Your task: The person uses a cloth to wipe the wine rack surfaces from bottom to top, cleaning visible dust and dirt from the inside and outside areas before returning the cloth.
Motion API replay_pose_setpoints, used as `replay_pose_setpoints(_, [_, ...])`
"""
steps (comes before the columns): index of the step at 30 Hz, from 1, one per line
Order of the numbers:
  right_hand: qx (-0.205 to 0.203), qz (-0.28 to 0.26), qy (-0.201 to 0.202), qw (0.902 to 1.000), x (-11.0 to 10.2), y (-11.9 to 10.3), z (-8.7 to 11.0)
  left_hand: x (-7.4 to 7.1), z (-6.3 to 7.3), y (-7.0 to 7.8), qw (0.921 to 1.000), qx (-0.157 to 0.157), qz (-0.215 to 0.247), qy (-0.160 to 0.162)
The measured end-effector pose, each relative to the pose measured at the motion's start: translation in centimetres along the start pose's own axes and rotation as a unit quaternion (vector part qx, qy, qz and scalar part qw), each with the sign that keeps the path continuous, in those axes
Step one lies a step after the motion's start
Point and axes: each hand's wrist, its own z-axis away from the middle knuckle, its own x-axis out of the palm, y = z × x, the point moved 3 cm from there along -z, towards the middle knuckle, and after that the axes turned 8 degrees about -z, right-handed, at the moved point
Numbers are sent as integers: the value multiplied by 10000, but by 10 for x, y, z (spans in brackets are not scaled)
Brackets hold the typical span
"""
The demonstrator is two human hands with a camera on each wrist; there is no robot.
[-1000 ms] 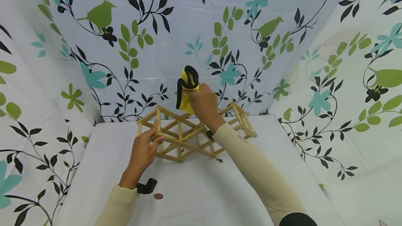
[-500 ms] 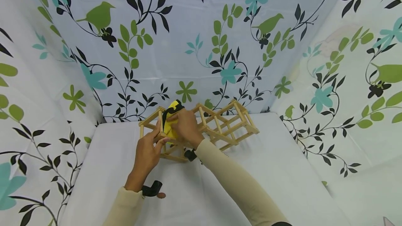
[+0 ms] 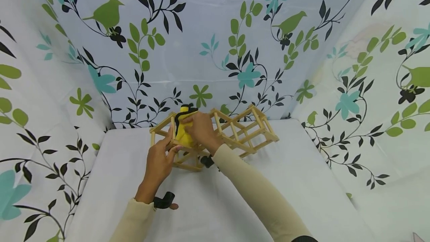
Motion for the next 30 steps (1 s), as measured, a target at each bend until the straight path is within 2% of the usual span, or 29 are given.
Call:
replay_pose_setpoints(1, [-256,-135,586,9979,-2,-1,0,1,0,0,10000,4,-3,-15])
replay_pose_setpoints(2, [-502,-366,1170,9912,-7,-2,0,3,-1,1,10000,33,-12,-33])
replay_pose_setpoints(4, [-1171,-816,2058,9681,-19,-7,2,5,-3,2,9999,95,-20,-26])
replay_pose_setpoints(6, [-1705,-1270,2472,9453,-30,-17,4,6,-4,4,9999,161,-42,28])
replay_pose_setpoints(8, [-2122,-1741,2465,9294,-39,-31,5,5,-3,3,9995,209,-106,213])
replay_pose_setpoints(10, [-2355,-2010,2196,9252,-42,-45,4,1,2,-3,9977,131,-219,625])
replay_pose_setpoints(11, [-2390,-2075,1995,9274,-41,-53,2,0,6,-8,9958,36,-275,875])
replay_pose_setpoints(13, [-2295,-2120,1483,9383,-36,-66,-2,-4,16,-20,9895,-243,-334,1384])
replay_pose_setpoints(15, [-2052,-1973,899,9544,-25,-76,-7,-5,27,-34,9826,-574,-187,1756])
replay_pose_setpoints(18, [-1629,-1567,74,9741,-5,-84,-16,-2,37,-51,9767,-1033,204,1871])
replay_pose_setpoints(21, [-1452,-381,-506,9874,14,-86,-23,1,42,-63,9718,-1394,581,1811])
replay_pose_setpoints(23, [-1484,685,-782,9835,24,-85,-26,2,44,-67,9690,-1562,693,1784])
replay_pose_setpoints(26, [-1628,2025,-1069,9597,31,-85,-29,3,46,-70,9674,-1664,734,1762])
replay_pose_setpoints(30, [-1648,2658,-1564,9369,33,-85,-32,5,47,-70,9683,-1601,796,1746])
